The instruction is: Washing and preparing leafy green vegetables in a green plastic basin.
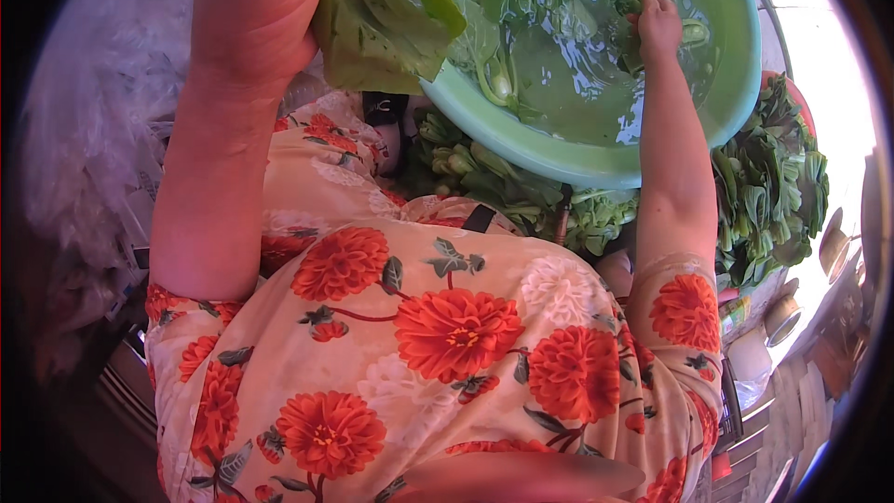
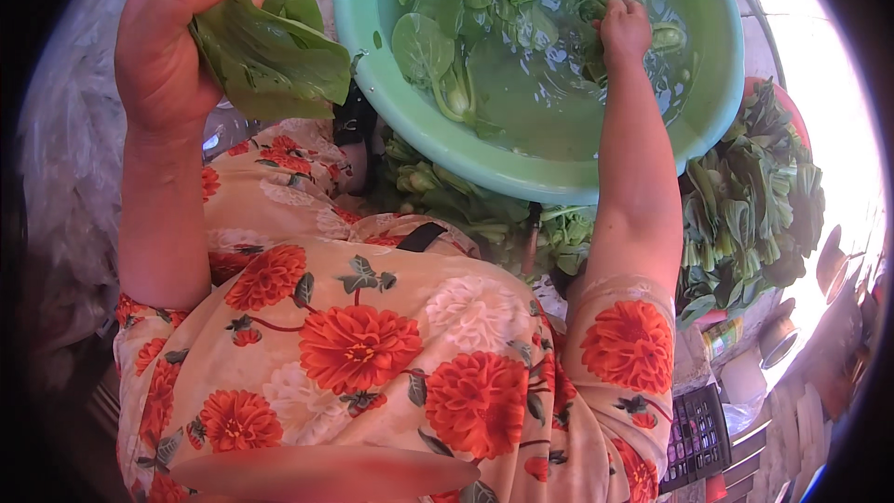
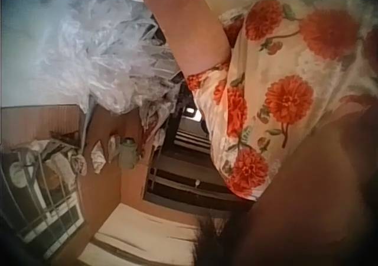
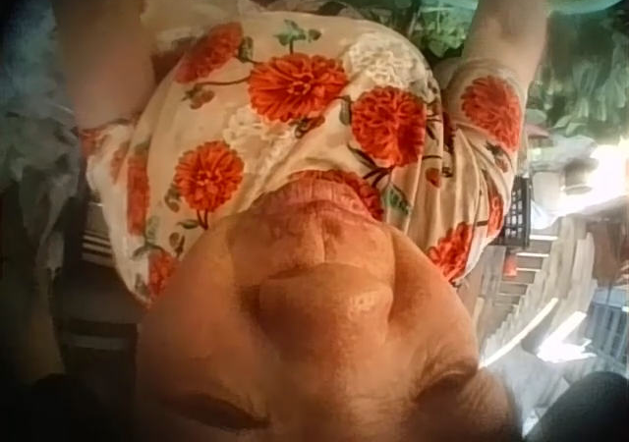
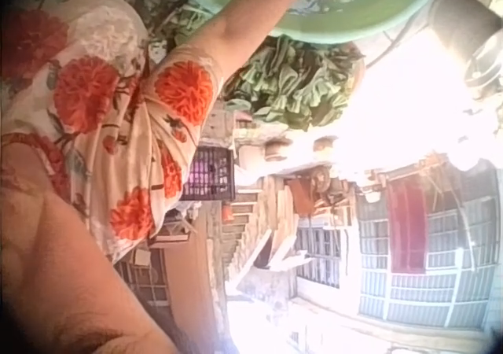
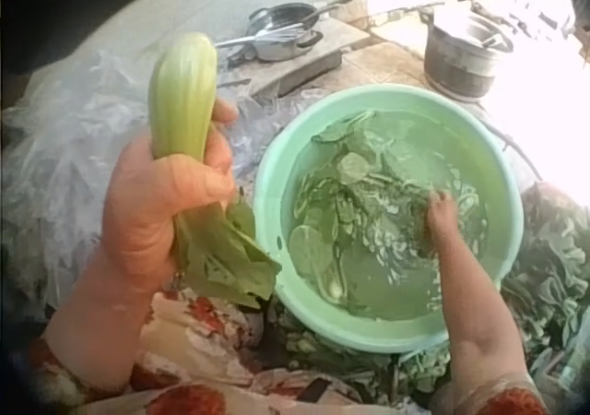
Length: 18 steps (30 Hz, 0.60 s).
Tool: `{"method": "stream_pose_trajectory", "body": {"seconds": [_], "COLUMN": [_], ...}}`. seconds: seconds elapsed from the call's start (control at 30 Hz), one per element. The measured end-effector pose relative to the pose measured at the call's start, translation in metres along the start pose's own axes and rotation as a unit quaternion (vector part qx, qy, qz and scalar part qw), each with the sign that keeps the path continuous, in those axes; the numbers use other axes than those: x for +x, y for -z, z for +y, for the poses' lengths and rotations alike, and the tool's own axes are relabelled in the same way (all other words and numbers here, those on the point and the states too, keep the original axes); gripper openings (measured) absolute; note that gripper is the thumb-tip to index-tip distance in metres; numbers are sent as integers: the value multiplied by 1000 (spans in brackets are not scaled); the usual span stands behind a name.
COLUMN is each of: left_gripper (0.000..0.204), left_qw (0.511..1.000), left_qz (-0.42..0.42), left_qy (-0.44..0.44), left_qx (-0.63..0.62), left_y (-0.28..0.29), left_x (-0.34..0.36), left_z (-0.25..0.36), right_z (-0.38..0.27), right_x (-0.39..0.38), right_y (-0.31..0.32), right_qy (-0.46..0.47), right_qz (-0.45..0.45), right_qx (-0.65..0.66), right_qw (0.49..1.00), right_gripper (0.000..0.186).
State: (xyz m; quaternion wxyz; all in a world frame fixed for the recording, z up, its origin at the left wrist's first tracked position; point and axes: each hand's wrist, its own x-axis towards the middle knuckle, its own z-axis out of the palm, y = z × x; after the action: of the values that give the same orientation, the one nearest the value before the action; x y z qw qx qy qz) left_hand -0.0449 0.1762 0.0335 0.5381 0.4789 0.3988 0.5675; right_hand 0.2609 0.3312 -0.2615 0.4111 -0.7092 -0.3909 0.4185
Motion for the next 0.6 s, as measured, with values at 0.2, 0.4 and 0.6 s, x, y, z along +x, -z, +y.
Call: {"method": "stream_pose_trajectory", "body": {"seconds": [0.2, 0.4, 0.6], "left_gripper": [31, 34, 39], "left_qw": [989, 945, 939], "left_qz": [25, -70, -198], "left_qy": [54, 67, -3], "left_qx": [136, 313, 282], "left_y": [7, -11, -21], "left_x": [15, -41, -102], "left_z": [-25, -36, -4], "right_z": [22, -60, -169], "right_x": [-32, -148, -309], "right_y": [-2, 63, 115], "right_qy": [191, 146, 206], "right_qz": [-112, -201, -275], "right_qx": [-341, -279, -277], "right_qw": [914, 928, 897], "right_gripper": [37, 38, 38]}}
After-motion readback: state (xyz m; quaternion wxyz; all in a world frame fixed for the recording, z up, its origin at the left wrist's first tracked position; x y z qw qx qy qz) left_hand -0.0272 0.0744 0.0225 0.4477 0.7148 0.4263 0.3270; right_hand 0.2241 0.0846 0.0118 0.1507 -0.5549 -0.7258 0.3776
